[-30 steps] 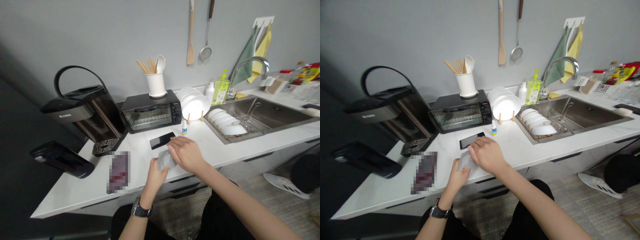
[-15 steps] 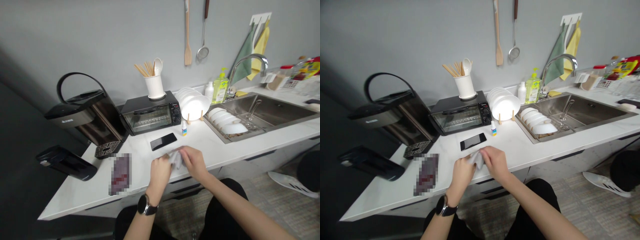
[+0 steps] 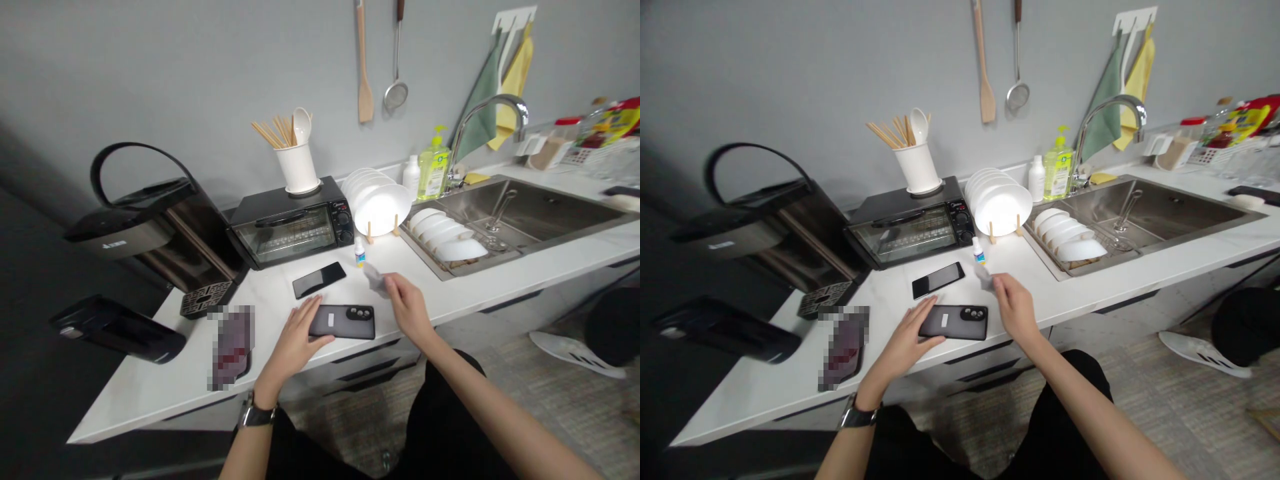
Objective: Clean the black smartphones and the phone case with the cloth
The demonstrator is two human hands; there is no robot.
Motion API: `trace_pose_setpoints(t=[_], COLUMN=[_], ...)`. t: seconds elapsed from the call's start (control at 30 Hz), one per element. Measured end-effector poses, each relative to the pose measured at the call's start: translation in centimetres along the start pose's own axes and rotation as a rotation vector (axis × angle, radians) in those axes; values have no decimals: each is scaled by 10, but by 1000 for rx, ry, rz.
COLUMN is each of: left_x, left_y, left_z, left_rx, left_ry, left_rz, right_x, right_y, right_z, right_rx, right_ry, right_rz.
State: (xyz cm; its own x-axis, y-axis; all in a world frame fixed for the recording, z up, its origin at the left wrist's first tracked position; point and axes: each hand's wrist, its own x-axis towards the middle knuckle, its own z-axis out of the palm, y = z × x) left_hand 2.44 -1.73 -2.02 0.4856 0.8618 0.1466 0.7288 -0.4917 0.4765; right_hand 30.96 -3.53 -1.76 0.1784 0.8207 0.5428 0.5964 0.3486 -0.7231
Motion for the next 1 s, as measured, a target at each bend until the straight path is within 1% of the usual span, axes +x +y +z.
trace_pose_setpoints(t=[0.07, 0.1, 0.13, 0.2, 0.27, 0.3, 0.37, 0.4, 0.47, 0.57, 0.63, 0.67, 0.7, 0.77, 0.83, 0.93, 1.0], left_x=[-6, -10, -13, -19, -23, -23, -22, -22, -21, -23, -24, -25, -25, -24, -23, -22, -22], left_y=[-12, -14, -15, -14, -12, -10, -9, -10, -11, -13, -13, -12, -11, -10, -9, -8, -8], left_z=[1, 2, 4, 6, 8, 8, 10, 11, 13, 14, 13, 13, 12, 12, 11, 9, 8], left_rx=[-22, -45, -73, -128, -160, -167, -175, -180, -186, -187, -192, -195, -197, -194, -194, -206, -219], left_ry=[-11, 8, 31, 76, 111, 126, 146, 150, 148, 140, 142, 145, 147, 151, 152, 146, 129], left_rz=[11, 4, -4, -22, -43, -55, -75, -81, -86, -87, -69, -63, -62, -74, -89, -99, -93], right_x=[-17, -28, -39, -61, -75, -78, -76, -73, -64, -60, -65, -68, -71, -76, -76, -71, -65], right_y=[-9, -10, -9, -3, 5, 7, 4, -1, -18, -54, -72, -76, -77, -67, -46, -10, 6], right_z=[6, 9, 11, 15, 18, 20, 29, 35, 53, 84, 96, 98, 96, 82, 60, 27, 16], right_rx=[-124, -211, -304, -452, -520, -529, -517, -499, -436, -276, -182, -153, -140, -158, -218, -347, -423], right_ry=[-234, -315, -356, -353, -328, -325, -338, -354, -401, -504, -562, -583, -596, -606, -585, -504, -451], right_rz=[-202, -277, -326, -354, -343, -336, -323, -318, -317, -358, -399, -420, -438, -473, -491, -453, -410])
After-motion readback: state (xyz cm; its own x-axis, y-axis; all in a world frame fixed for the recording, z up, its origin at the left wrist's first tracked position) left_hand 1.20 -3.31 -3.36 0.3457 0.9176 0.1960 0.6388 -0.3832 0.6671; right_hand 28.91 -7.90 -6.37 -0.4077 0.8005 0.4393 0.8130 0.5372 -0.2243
